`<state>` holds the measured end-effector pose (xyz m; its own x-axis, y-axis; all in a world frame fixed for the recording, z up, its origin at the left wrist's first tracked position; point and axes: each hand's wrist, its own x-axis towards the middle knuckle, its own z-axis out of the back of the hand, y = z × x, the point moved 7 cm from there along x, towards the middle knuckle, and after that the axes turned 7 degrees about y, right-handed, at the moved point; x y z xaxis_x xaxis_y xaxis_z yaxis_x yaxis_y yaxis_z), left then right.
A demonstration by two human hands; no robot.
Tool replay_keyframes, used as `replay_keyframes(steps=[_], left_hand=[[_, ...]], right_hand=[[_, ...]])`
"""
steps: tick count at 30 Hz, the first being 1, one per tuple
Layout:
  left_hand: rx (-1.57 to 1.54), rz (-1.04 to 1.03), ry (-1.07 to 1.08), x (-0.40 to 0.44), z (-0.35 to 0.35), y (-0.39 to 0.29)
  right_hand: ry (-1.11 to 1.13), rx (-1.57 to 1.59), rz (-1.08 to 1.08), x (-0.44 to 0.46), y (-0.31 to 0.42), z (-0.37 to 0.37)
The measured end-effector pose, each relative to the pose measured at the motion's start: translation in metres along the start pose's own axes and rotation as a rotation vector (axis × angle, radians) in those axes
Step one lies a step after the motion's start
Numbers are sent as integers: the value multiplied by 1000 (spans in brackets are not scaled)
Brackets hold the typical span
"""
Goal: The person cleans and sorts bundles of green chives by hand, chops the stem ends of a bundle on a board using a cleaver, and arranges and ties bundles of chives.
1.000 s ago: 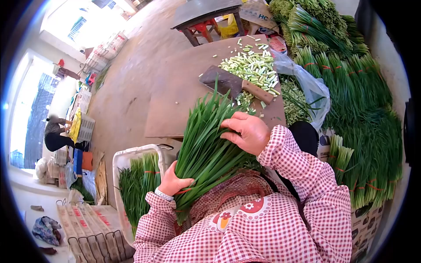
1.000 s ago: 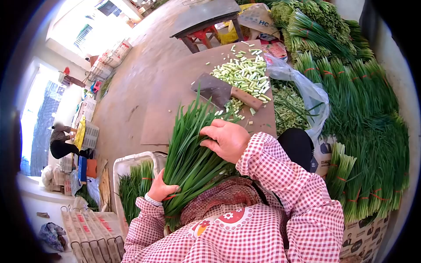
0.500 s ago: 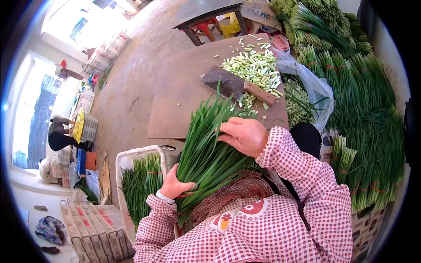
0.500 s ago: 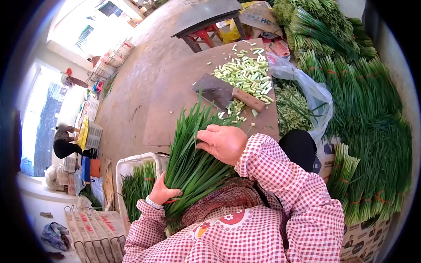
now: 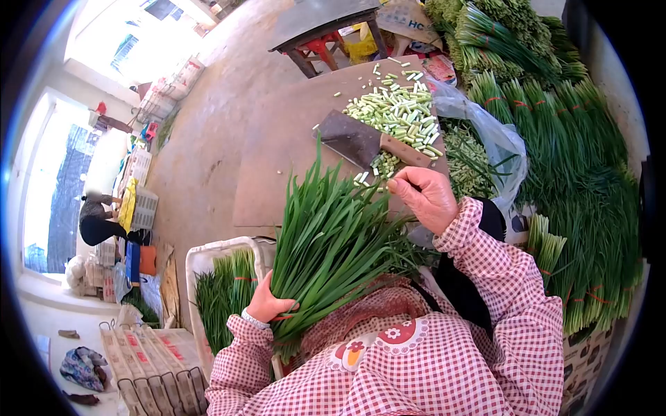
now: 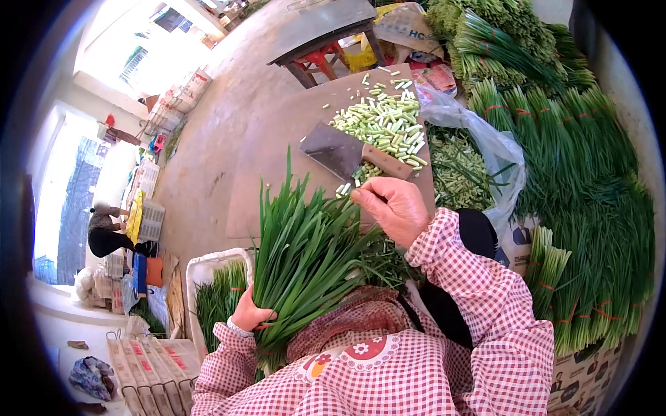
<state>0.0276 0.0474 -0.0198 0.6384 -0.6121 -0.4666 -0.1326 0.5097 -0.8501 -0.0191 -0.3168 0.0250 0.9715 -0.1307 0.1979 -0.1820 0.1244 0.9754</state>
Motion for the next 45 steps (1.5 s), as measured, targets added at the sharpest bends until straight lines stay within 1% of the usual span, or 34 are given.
replay_keyframes(steps=[1,3,4,5,7,8,9,11,12,13,15,16,17,19,20,21,22,23,24,25,26,27,28,29,31,33,34,35,36,37,39,40,42,45], left_hand=[[5,18,8,0,0,0],[33,25,21,0,-1,-3],[13,0,26,0,-2,-5],[-6,-23,32,-1,-3,-8],[10,-26,42,0,-2,-3],[19,-29,50,0,-1,-1],[20,-27,49,1,-2,-2],[-5,-10,38,1,-5,-2],[7,-19,26,2,-2,1],[0,-16,20,1,-2,5],[-16,-28,8,4,-1,4],[-55,23,-11,2,-1,3],[-62,24,-15,3,1,1],[-60,146,-177,0,10,12],[101,9,-244,3,23,26],[62,-91,-254,7,21,21],[52,-89,-265,9,17,11],[44,-88,-280,9,15,1],[36,-89,-286,11,14,4],[-15,-94,-318,13,16,10],[-62,-98,-347,15,19,12],[-57,-102,-346,15,16,7],[-145,-113,-364,12,12,-1],[-234,-122,-384,8,6,-9],[-278,-163,-407,-1,-8,-26],[-217,-227,-433,-12,-16,-39],[-81,-155,-455,-17,-17,-41],[-78,-156,-457,-20,-18,-45],[-201,-199,-435,-21,-20,-48],[-326,-241,-413,-24,-22,-51],[-390,-158,-419,-24,-10,-44],[-438,-135,-415,-21,-4,-36],[-480,-106,-406,-17,4,-26],[-495,-98,-349,-6,5,-22]], right_hand=[[-5,-2,1,3,2,2],[-46,-303,243,11,29,-2],[27,-305,192,16,34,-8],[21,-303,193,22,34,-11],[117,-365,196,35,33,-25],[167,-349,148,40,31,-29],[168,-347,148,43,30,-32],[275,-332,208,47,26,-46],[165,-292,305,47,26,-46],[175,-291,305,49,19,-47],[-158,207,-23,55,-16,-13],[-183,232,-102,51,-16,1],[-208,256,-181,44,-13,19],[-82,335,-253,23,-12,29],[-35,209,-315,10,-5,29],[141,114,-293,-2,-6,18],[316,19,-269,-15,-6,5],[516,22,-368,-35,-9,-15],[759,-72,-518,-55,-13,-38],[971,-74,-546,-74,-25,-65],[1026,-237,-401,-86,-40,-90],[1134,-190,-497,-103,-55,-114],[1083,-244,-480,-105,-62,-132],[851,-2,-374,-97,-71,-150],[618,236,-261,-81,-65,-176],[69,888,-406,-64,-56,-177],[71,892,-403,-62,-51,-176],[90,968,-446,-59,-50,-177],[111,1041,-492,-59,-49,-179],[50,865,-345,-57,-60,-172],[45,1071,-587,-75,-86,-181],[56,1070,-591,-78,-83,-178],[10,1111,-773,-94,-81,-175],[48,1120,-830,-94,-75,-172]])
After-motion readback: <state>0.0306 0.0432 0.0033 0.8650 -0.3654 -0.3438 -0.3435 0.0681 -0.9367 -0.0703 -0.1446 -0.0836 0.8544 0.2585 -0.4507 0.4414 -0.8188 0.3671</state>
